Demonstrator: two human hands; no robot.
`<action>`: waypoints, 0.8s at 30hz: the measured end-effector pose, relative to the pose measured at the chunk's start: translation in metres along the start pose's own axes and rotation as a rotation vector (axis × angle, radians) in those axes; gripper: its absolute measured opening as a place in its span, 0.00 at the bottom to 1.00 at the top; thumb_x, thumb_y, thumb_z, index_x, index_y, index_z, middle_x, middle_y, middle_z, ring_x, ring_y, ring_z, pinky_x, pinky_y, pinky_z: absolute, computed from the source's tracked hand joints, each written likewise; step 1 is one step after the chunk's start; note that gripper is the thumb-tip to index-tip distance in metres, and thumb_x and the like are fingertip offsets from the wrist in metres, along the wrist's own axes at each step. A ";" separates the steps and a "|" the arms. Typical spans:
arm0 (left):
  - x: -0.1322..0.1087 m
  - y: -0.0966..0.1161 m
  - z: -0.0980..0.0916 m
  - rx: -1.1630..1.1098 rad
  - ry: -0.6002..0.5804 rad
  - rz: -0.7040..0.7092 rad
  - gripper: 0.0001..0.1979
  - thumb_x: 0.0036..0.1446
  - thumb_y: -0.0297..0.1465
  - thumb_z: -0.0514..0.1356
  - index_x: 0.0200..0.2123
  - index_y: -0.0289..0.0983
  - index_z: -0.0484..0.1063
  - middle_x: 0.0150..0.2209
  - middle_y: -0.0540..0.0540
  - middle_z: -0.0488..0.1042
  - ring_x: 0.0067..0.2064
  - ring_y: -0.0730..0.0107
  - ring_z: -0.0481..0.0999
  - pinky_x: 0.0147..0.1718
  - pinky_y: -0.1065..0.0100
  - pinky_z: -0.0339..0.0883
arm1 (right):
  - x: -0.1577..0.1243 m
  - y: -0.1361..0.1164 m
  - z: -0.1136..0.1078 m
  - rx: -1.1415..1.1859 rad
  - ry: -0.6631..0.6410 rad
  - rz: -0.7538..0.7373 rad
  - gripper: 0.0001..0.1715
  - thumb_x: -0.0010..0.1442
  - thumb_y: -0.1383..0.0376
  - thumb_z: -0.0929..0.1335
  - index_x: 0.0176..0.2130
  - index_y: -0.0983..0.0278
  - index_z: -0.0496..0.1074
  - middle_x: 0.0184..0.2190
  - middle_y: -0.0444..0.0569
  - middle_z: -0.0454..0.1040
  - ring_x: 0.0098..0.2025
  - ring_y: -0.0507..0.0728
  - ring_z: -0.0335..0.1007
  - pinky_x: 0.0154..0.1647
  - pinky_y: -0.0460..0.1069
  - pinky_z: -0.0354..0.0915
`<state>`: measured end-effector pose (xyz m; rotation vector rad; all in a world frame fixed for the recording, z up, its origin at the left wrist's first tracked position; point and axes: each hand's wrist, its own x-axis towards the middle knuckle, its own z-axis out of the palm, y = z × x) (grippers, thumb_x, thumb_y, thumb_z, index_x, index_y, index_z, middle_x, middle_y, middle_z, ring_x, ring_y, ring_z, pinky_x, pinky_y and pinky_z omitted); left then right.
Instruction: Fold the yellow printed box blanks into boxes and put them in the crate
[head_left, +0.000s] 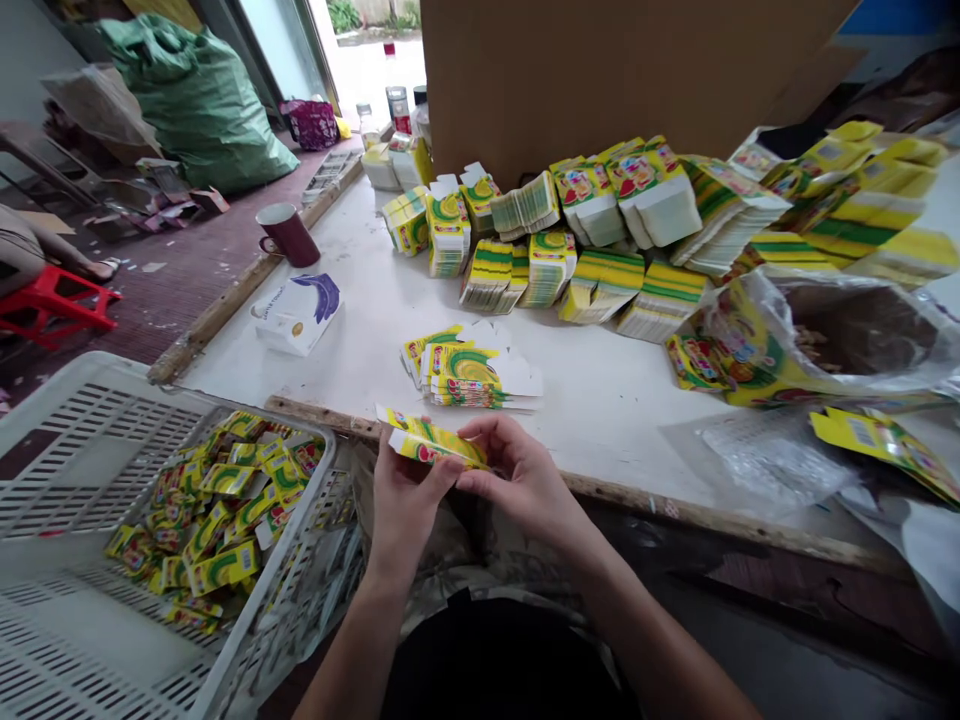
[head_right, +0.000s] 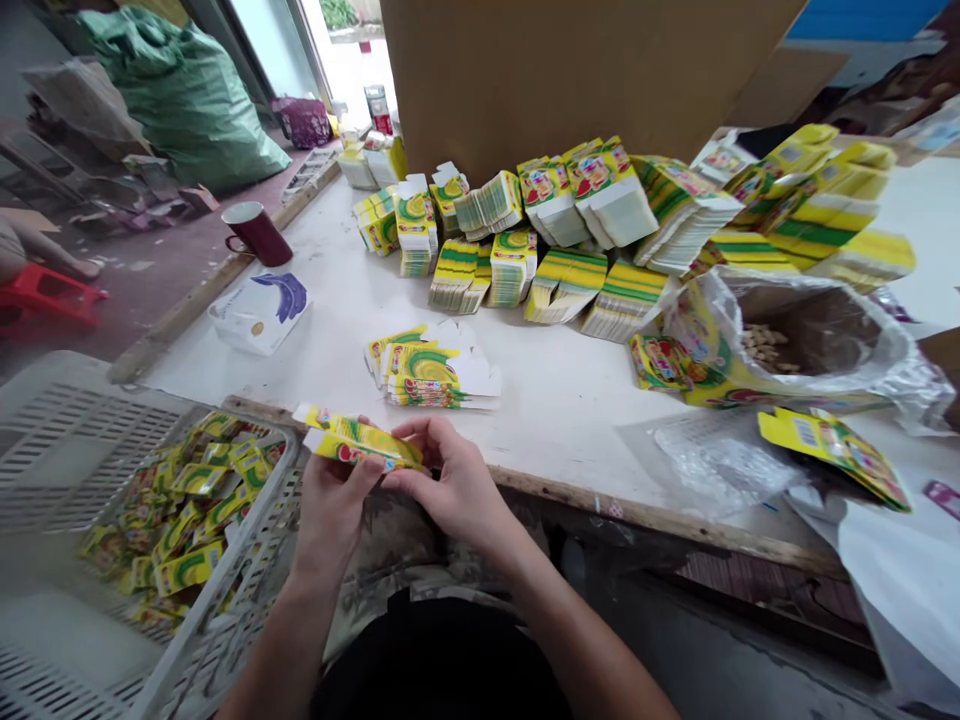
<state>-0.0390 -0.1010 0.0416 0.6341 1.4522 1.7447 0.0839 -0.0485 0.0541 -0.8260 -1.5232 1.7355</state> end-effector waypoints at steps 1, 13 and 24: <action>0.000 -0.002 -0.002 0.021 0.009 0.000 0.22 0.39 0.34 0.74 0.38 0.38 0.73 0.34 0.50 0.78 0.34 0.69 0.77 0.36 0.70 0.72 | 0.000 0.000 -0.002 -0.051 -0.007 0.002 0.15 0.54 0.62 0.73 0.41 0.61 0.69 0.29 0.41 0.71 0.32 0.52 0.66 0.32 0.46 0.62; 0.014 0.033 -0.028 0.165 -0.087 0.229 0.47 0.48 0.65 0.48 0.60 0.38 0.65 0.60 0.36 0.68 0.62 0.47 0.65 0.61 0.50 0.56 | 0.008 -0.013 -0.041 -0.953 0.075 -0.599 0.16 0.64 0.72 0.64 0.44 0.56 0.78 0.43 0.45 0.80 0.49 0.58 0.72 0.56 0.57 0.63; -0.002 0.009 -0.012 0.928 -0.350 0.227 0.41 0.44 0.43 0.69 0.57 0.38 0.55 0.45 0.38 0.76 0.43 0.50 0.78 0.39 0.56 0.72 | -0.005 0.001 -0.019 -0.310 0.110 -0.175 0.36 0.65 0.54 0.64 0.67 0.59 0.52 0.68 0.55 0.55 0.68 0.65 0.51 0.66 0.63 0.53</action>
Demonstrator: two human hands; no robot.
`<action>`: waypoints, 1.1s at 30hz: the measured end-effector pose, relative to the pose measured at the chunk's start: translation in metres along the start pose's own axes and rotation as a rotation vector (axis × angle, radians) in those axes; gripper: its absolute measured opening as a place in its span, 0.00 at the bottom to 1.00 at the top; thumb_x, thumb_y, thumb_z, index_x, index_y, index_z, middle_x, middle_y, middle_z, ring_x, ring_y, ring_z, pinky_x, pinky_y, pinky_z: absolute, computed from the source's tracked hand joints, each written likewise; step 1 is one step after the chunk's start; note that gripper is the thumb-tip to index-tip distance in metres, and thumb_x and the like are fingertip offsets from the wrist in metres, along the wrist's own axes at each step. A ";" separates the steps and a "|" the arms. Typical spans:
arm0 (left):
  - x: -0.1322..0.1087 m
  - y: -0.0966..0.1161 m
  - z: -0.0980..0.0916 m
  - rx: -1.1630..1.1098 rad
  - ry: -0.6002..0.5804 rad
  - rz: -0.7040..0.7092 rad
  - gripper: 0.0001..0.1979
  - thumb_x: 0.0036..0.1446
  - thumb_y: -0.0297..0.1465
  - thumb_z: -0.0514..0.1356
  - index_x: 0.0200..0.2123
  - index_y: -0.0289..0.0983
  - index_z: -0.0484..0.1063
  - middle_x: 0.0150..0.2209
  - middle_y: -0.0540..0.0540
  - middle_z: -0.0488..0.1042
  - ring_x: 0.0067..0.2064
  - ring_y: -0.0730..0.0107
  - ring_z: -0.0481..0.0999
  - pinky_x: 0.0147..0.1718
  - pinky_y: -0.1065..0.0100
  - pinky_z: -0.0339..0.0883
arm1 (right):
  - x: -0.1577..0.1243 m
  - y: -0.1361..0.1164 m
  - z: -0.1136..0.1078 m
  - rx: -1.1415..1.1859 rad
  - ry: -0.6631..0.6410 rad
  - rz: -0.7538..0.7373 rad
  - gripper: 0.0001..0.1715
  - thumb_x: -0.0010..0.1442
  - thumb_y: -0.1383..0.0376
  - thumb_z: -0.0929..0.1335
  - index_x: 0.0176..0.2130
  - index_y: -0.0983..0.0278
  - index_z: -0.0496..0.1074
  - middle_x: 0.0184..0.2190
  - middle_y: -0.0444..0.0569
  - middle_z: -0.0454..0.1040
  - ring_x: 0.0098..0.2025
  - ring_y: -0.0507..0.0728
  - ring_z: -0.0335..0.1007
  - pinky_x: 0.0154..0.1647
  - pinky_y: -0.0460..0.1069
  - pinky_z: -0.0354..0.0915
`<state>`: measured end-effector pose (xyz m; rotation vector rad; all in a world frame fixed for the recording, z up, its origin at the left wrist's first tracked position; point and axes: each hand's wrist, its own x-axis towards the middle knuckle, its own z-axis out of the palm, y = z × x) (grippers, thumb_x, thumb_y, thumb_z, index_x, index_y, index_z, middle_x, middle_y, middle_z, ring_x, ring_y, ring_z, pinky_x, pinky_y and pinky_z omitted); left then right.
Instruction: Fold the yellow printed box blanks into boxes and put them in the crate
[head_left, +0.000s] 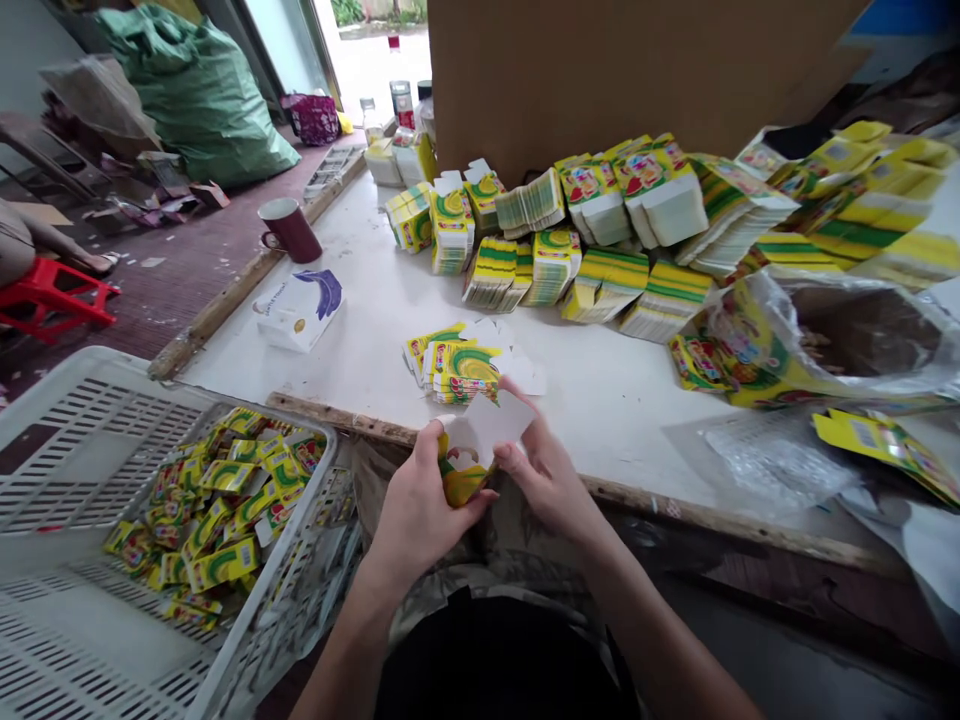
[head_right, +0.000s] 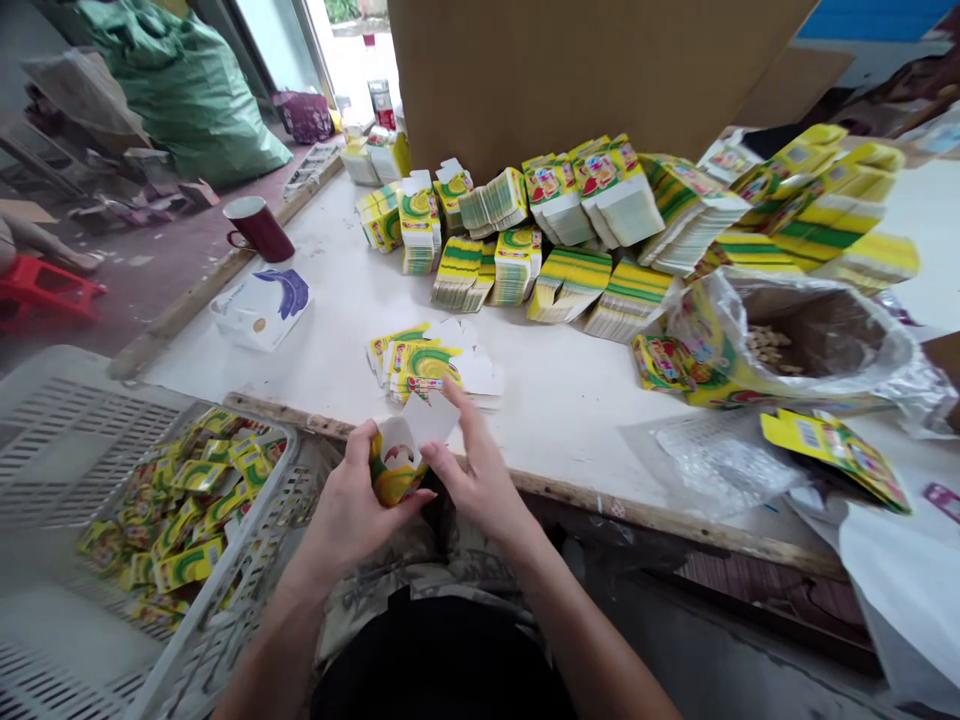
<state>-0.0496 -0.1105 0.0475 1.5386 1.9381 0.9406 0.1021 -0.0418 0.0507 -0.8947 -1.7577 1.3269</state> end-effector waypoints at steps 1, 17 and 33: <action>-0.002 0.000 0.003 -0.011 0.020 0.031 0.40 0.45 0.41 0.68 0.57 0.39 0.53 0.45 0.37 0.76 0.43 0.51 0.79 0.37 0.57 0.72 | 0.000 0.001 0.004 0.139 -0.073 0.096 0.31 0.67 0.54 0.62 0.65 0.60 0.56 0.66 0.55 0.60 0.66 0.64 0.57 0.65 0.62 0.56; 0.002 -0.012 0.022 -0.134 0.082 0.133 0.34 0.50 0.28 0.60 0.58 0.39 0.48 0.56 0.33 0.64 0.54 0.54 0.72 0.50 0.54 0.68 | -0.004 0.003 0.014 -0.108 -0.237 -0.175 0.28 0.66 0.71 0.60 0.62 0.54 0.64 0.66 0.50 0.59 0.66 0.58 0.57 0.65 0.55 0.58; -0.001 -0.014 -0.019 0.141 -0.162 0.113 0.29 0.43 0.37 0.69 0.49 0.39 0.68 0.46 0.41 0.78 0.46 0.53 0.78 0.45 0.57 0.72 | 0.016 0.001 -0.030 -0.216 -0.580 -0.131 0.14 0.59 0.70 0.70 0.45 0.59 0.76 0.60 0.56 0.67 0.62 0.62 0.64 0.59 0.58 0.63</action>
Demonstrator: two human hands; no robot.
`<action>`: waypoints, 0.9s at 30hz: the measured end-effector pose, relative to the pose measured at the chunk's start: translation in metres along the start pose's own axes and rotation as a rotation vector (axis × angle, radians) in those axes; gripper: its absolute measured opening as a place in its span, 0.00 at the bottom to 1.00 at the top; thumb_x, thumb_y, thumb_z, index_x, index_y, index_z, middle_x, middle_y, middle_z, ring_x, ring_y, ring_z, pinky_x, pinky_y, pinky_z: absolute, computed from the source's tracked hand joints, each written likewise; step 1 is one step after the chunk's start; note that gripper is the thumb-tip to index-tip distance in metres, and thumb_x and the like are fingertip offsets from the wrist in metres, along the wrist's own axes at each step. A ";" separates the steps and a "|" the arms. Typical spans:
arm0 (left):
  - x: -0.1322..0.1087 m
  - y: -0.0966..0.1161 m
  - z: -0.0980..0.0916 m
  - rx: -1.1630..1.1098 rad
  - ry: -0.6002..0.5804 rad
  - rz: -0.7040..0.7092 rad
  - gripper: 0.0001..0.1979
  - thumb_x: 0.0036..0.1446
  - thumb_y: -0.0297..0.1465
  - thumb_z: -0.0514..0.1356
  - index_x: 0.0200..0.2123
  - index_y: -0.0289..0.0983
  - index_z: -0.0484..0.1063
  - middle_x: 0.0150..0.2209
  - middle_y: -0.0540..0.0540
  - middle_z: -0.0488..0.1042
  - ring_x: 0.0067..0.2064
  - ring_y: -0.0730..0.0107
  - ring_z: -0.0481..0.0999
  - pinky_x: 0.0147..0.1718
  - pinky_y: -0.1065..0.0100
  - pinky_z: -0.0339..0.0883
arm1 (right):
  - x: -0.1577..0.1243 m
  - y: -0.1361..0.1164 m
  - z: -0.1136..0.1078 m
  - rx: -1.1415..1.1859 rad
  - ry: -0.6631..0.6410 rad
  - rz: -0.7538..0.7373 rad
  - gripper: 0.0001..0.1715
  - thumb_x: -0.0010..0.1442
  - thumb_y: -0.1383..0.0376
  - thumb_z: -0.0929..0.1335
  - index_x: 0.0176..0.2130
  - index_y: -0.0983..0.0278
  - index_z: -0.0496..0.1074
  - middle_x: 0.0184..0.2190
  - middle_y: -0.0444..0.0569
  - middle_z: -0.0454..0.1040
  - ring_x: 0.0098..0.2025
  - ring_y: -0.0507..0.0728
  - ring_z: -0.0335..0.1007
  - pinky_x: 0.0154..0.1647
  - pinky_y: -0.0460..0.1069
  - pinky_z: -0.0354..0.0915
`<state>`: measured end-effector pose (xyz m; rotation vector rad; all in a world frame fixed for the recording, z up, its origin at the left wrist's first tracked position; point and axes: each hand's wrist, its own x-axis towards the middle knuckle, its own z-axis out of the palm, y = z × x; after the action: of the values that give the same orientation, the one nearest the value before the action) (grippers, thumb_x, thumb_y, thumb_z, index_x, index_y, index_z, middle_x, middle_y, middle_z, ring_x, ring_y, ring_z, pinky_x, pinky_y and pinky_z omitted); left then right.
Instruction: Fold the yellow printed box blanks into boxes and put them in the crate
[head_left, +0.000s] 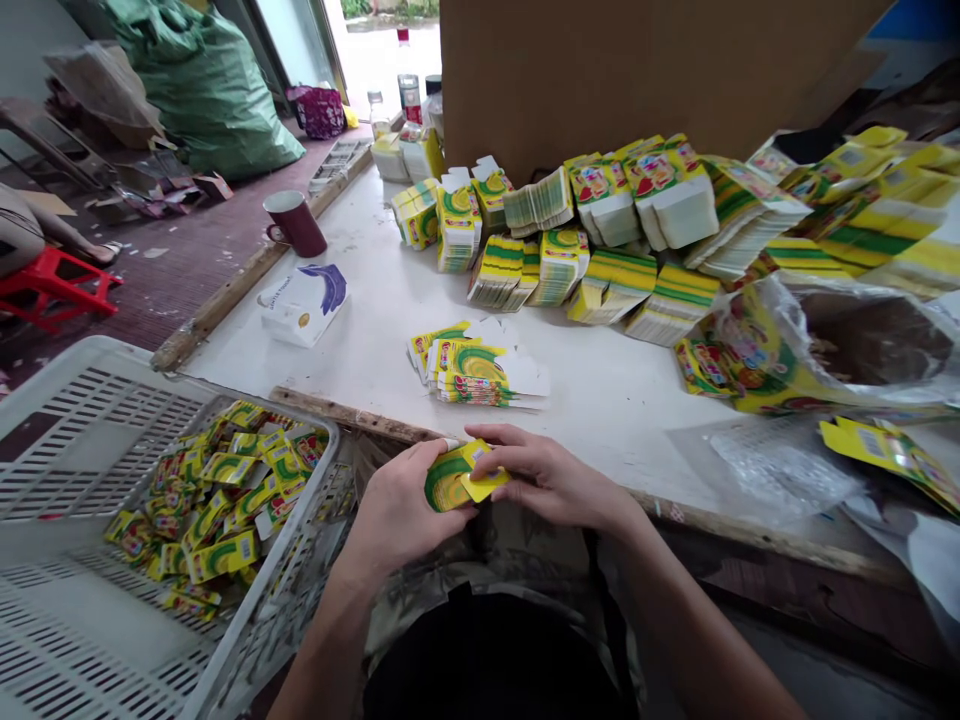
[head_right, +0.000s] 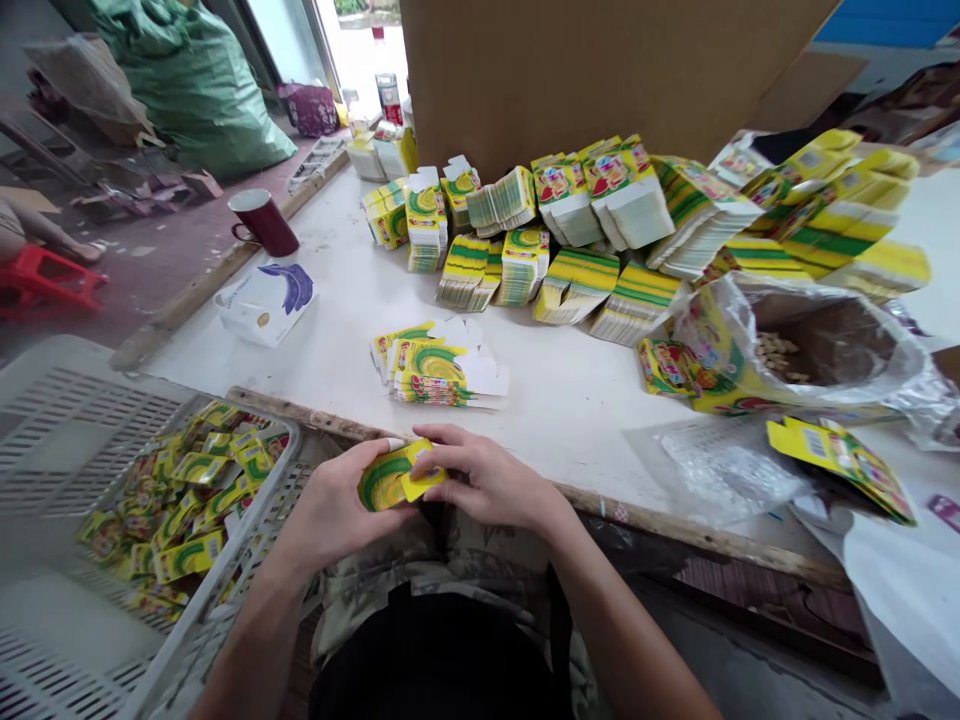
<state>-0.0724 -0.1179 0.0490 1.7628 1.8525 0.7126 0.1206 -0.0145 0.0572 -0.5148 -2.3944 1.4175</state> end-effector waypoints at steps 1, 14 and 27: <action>-0.001 0.001 -0.001 0.018 0.002 0.020 0.29 0.43 0.37 0.69 0.49 0.39 0.68 0.46 0.41 0.78 0.46 0.52 0.78 0.45 0.57 0.72 | 0.000 -0.002 -0.003 -0.002 -0.031 0.007 0.13 0.58 0.69 0.70 0.45 0.59 0.77 0.60 0.56 0.67 0.62 0.63 0.63 0.59 0.58 0.63; 0.004 0.012 0.005 -0.465 0.464 -0.134 0.28 0.42 0.35 0.71 0.48 0.40 0.68 0.42 0.45 0.76 0.41 0.60 0.77 0.41 0.63 0.72 | 0.010 -0.010 0.019 0.138 0.364 0.025 0.30 0.58 0.64 0.71 0.58 0.59 0.64 0.60 0.56 0.66 0.61 0.62 0.64 0.61 0.59 0.62; 0.014 -0.008 0.020 -1.349 0.987 -0.281 0.30 0.58 0.59 0.42 0.46 0.43 0.67 0.51 0.41 0.70 0.55 0.62 0.71 0.56 0.58 0.65 | 0.058 0.055 -0.001 -0.600 0.647 0.480 0.11 0.55 0.67 0.72 0.39 0.65 0.69 0.41 0.58 0.70 0.46 0.66 0.66 0.47 0.59 0.64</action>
<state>-0.0661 -0.1035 0.0289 0.2274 1.2810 2.2187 0.0774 0.0369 0.0135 -1.5074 -2.1616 0.4774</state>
